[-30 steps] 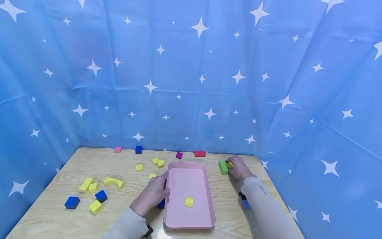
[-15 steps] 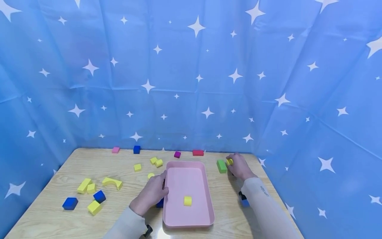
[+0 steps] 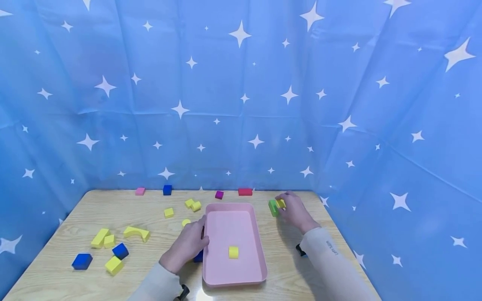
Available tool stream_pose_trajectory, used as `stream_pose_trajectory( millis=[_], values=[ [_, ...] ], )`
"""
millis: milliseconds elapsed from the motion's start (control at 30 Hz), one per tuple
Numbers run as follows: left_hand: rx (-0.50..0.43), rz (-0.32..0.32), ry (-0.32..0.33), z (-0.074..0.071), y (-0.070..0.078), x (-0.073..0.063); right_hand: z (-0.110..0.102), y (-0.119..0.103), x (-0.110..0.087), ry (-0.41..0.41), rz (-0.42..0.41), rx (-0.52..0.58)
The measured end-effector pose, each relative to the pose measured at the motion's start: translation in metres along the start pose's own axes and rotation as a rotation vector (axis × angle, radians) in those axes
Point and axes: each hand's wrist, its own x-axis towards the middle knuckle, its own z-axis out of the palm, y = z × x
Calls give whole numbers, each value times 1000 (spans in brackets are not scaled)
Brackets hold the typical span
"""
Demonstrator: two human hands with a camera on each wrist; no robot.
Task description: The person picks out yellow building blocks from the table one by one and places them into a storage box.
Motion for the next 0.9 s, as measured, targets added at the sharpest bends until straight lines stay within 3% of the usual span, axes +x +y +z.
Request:
stream_pose_trajectory(
  millis=[333, 567, 700, 900],
  values=[
    [-27, -15, -10, 0, -1, -1, 7, -44, -5, -2, -144, -5],
    [-26, -19, -14, 2, -2, 0, 15, -79, -9, -104, -218, 41],
    [-27, -21, -14, 2, -1, 0, 23, -95, -9, -140, -263, 2],
    [-29, -31, -13, 3, -1, -1, 31, -113, -12, -257, -258, -51]
  ],
)
